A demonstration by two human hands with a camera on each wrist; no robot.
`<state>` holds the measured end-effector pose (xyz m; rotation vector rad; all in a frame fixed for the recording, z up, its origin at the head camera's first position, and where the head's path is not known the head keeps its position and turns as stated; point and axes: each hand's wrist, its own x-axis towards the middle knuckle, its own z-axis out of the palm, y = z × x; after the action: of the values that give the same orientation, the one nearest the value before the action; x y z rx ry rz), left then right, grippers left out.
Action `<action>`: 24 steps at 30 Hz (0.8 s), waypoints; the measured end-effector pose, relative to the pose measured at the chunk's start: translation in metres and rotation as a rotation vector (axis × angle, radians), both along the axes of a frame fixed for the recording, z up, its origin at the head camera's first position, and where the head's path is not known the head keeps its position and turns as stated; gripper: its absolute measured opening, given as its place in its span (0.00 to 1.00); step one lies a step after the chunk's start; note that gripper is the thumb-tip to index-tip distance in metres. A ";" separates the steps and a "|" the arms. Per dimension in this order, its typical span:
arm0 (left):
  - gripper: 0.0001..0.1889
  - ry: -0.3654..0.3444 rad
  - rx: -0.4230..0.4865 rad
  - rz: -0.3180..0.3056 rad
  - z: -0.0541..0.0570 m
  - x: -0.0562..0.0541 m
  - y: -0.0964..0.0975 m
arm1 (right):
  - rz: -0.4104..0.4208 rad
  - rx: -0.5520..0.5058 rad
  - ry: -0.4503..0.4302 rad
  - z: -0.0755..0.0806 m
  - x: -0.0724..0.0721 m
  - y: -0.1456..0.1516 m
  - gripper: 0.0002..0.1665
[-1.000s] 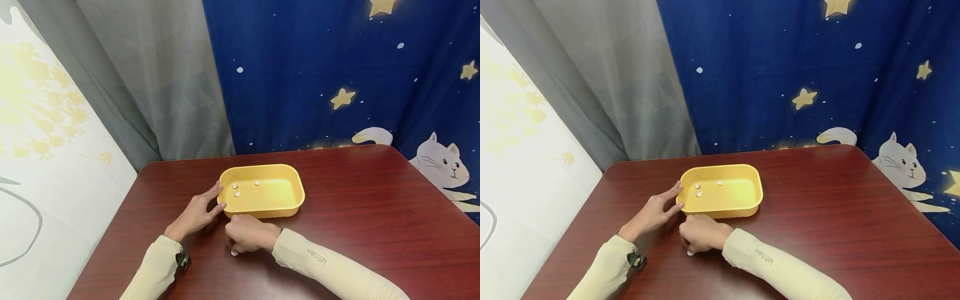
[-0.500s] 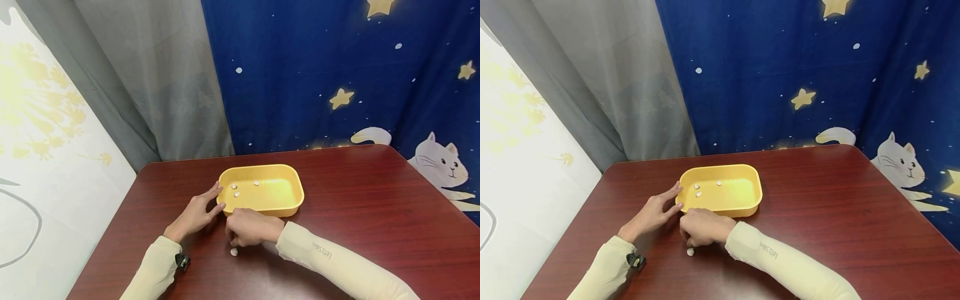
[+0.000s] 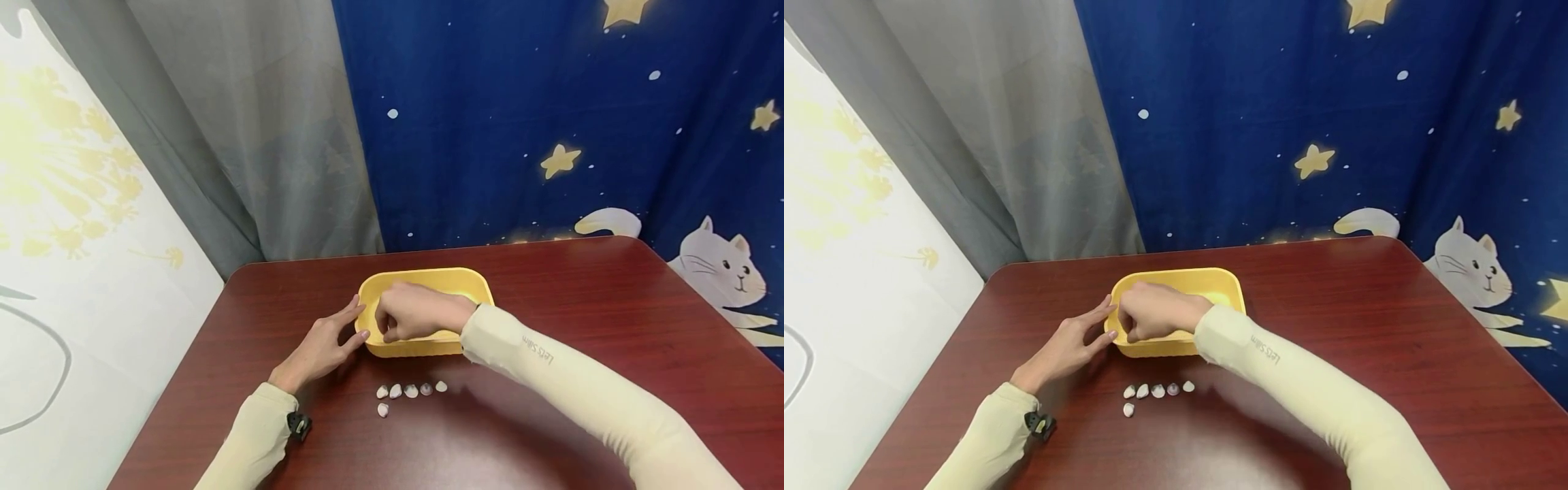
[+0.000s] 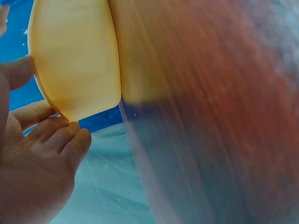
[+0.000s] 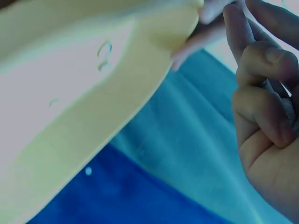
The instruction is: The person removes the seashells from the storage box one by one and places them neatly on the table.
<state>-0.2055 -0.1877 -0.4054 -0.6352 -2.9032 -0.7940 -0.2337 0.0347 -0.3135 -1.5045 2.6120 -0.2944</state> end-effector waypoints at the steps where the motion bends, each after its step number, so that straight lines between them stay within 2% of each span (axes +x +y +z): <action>1: 0.34 -0.007 -0.001 0.000 0.000 0.000 0.000 | -0.005 0.007 -0.003 0.003 -0.004 0.000 0.04; 6: 0.34 -0.022 -0.002 -0.005 0.001 0.000 0.000 | -0.048 0.026 -0.018 0.010 -0.022 -0.005 0.02; 10: 0.33 -0.020 0.001 -0.002 0.001 0.000 -0.001 | -0.074 0.043 -0.022 0.007 -0.037 -0.013 0.02; 17: 0.33 -0.019 0.002 -0.003 0.001 0.001 0.000 | -0.149 0.143 -0.067 -0.015 -0.060 -0.028 0.05; 24: 0.33 -0.020 0.007 0.000 0.001 0.003 0.002 | -0.204 0.248 -0.009 -0.040 -0.074 -0.033 0.04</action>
<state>-0.2029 -0.1860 -0.4040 -0.6298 -2.9177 -0.8145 -0.3072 0.0013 -0.3530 -1.1593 2.6796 0.0079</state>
